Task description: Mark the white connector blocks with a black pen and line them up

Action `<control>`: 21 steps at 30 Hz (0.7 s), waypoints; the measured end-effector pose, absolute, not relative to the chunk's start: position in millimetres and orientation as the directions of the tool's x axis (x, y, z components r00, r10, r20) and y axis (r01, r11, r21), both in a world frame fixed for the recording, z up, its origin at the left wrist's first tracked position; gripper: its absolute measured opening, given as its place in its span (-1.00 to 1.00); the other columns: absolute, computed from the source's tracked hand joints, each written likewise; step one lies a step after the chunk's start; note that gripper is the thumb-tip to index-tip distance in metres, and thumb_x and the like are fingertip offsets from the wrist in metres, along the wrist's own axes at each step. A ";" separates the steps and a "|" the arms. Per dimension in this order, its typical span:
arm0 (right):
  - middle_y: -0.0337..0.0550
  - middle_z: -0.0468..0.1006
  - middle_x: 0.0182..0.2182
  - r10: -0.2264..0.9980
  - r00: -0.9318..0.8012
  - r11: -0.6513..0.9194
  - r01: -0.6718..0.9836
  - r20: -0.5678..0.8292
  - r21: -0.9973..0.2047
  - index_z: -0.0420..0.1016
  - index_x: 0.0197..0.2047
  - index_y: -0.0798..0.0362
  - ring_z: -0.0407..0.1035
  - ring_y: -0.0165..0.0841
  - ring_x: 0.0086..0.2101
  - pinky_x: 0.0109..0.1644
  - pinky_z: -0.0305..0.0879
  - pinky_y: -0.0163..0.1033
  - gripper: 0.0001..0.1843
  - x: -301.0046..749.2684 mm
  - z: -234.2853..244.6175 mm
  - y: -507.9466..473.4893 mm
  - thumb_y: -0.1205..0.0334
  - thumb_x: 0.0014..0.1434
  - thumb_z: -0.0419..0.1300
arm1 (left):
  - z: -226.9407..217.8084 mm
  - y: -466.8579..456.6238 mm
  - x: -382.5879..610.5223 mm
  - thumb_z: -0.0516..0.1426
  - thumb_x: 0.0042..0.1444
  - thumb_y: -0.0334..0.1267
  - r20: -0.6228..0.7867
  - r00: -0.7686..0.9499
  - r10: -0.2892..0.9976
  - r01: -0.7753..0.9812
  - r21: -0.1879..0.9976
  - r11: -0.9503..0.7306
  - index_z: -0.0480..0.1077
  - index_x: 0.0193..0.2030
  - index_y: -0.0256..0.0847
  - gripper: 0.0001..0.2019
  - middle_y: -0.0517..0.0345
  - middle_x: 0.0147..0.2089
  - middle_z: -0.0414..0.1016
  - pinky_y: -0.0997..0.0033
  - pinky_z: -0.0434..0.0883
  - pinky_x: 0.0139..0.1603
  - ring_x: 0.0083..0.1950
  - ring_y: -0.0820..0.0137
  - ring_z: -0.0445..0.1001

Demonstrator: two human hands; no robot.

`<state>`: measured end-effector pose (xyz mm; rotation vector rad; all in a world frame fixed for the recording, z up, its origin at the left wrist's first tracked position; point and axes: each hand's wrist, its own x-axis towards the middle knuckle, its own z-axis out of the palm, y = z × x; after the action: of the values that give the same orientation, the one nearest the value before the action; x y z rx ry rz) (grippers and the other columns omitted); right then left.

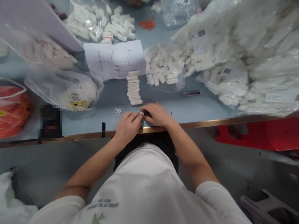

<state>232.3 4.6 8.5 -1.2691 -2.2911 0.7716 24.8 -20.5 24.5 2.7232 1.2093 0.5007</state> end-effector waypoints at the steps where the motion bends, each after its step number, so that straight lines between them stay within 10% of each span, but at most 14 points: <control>1: -0.04 0.57 -0.09 0.860 -0.503 0.432 0.635 0.081 -0.640 0.43 0.07 0.05 0.37 -0.20 -0.10 0.00 0.15 -0.12 -0.65 232.3 8.5 4.6 0.27 0.21 0.13 | 23.9 -18.9 23.6 0.01 0.29 -0.38 0.256 0.617 0.744 0.696 0.264 -0.668 0.40 0.16 -0.21 -0.66 -0.06 0.06 0.57 0.14 0.42 0.04 -0.04 0.24 0.48; 15: -0.05 0.58 -0.09 0.870 -0.486 0.421 0.652 0.078 -0.630 0.43 0.06 0.04 0.38 -0.19 -0.08 0.00 0.14 -0.10 -0.65 230.4 9.9 2.3 0.28 0.19 0.14 | 25.2 -21.9 19.0 0.03 0.29 -0.33 0.219 0.641 0.736 0.743 0.062 -0.666 0.44 0.12 -0.06 -0.68 0.01 0.11 0.55 0.11 0.38 -0.11 -0.04 0.17 0.47; 21: -0.08 0.59 -0.12 0.867 -0.491 0.429 0.647 0.087 -0.631 0.43 0.03 0.04 0.38 -0.21 -0.12 -0.05 0.12 -0.13 -0.69 230.6 11.5 2.0 0.22 0.22 0.16 | 24.3 -15.9 12.0 0.00 0.29 -0.34 0.265 0.559 0.786 0.764 0.203 -0.612 0.39 0.16 -0.21 -0.66 -0.04 0.03 0.59 0.18 0.40 0.00 -0.05 0.23 0.48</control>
<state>230.6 2.0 11.5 -1.2864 -2.2872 0.7509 12.0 -15.9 24.3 2.7164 1.3524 0.5115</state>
